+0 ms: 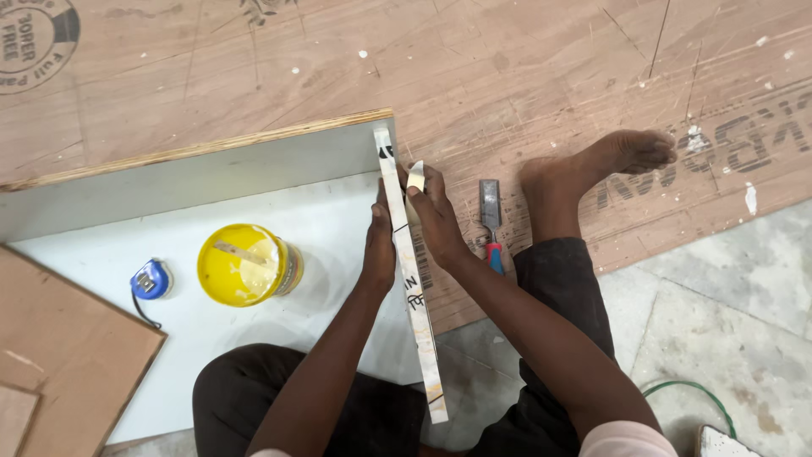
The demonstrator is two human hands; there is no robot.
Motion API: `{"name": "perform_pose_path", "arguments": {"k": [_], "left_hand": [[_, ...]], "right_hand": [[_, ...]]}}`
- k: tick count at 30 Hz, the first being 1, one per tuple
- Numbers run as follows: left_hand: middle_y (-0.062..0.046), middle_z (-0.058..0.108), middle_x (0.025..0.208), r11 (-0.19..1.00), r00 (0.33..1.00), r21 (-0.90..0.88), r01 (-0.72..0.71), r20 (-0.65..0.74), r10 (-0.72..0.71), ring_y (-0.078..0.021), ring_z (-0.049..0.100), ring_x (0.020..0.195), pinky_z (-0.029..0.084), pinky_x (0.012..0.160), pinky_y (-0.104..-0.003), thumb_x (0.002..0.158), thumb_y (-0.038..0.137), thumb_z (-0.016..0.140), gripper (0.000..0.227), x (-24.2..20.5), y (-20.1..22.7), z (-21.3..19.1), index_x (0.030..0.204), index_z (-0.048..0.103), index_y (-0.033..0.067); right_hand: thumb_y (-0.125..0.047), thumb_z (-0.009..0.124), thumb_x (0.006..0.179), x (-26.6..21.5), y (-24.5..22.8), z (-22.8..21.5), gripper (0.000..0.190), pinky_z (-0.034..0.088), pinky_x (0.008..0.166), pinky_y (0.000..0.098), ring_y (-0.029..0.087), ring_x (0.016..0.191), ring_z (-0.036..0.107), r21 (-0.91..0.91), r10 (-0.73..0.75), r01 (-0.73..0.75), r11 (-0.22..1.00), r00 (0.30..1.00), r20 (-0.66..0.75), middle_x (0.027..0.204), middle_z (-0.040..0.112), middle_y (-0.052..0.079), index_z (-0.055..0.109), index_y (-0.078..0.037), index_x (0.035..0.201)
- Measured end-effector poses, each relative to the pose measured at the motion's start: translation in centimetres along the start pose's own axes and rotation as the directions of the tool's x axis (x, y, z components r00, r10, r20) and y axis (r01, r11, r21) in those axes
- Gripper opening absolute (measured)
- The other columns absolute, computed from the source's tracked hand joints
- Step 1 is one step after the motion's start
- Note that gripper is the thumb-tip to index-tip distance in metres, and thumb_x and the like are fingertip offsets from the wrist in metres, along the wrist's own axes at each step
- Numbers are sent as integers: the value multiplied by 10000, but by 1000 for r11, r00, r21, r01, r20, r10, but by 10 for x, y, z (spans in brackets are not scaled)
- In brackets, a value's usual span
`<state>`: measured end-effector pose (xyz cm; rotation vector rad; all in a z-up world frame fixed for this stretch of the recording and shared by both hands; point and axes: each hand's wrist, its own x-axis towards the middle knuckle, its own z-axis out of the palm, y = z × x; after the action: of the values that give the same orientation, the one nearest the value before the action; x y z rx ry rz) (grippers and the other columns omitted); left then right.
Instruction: The person sits on the floor and applies white edge banding to the corner of a wooden drawer. They use a roll of tape to secure the banding in place, pressing it down with their fingers to ensure adhesion.
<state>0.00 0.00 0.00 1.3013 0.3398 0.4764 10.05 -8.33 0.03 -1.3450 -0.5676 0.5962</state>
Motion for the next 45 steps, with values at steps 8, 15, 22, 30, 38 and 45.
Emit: {"name": "perform_pose_path", "arguments": {"k": [8,15,22,30,38,45], "left_hand": [[-157,200,1724,965,996,251,-69,-33,79,-274,193,1597,172,1280,-384,1037,712,240,915,21,12,-21,1648,154,36],[-193,419,1557,999,998,-45,28,-50,-30,-325,428,1421,317,1192,-404,1025,666,306,889,2,14,7,1680,157,84],[-132,410,1626,986,994,-153,71,-70,-82,-275,391,1498,329,1213,-416,1059,479,468,712,-18,4,-11,1603,332,40],[-102,417,1589,863,979,-490,123,-84,-187,-259,480,1345,414,1113,-384,1055,311,491,626,22,-5,0,1615,282,124],[-75,338,1660,901,987,-417,120,-49,-154,-169,371,1481,304,1217,-339,1109,323,483,623,-34,-18,1,1649,264,102],[-86,633,1324,969,951,-39,245,-183,-248,-201,598,1178,497,957,-387,979,429,596,512,-49,8,-15,1365,590,92]], "right_hand": [[-383,526,1011,6,-8,-14,608,421,1086,373,238,1330,487,56,118,-116,992,993,-21,1429,499,159,353,-35,1478],[-423,529,1035,-12,-8,-20,546,517,889,355,202,1069,603,-142,242,-248,958,969,-54,1189,633,139,511,-13,1396],[-341,727,933,-12,2,-19,592,580,841,349,195,1051,661,170,306,-294,941,951,-46,1172,655,133,450,-24,1350],[-431,737,888,-10,-2,-2,697,595,863,382,216,1084,666,260,535,-509,821,844,-38,1210,639,142,420,-56,1382],[-437,775,896,-47,18,-20,728,602,867,374,202,1046,678,333,502,-520,786,852,146,1171,672,110,462,-7,1393],[-375,771,862,-63,-13,-21,692,577,817,348,179,1004,652,167,535,-532,830,844,27,1159,664,73,467,-65,1401]]}}
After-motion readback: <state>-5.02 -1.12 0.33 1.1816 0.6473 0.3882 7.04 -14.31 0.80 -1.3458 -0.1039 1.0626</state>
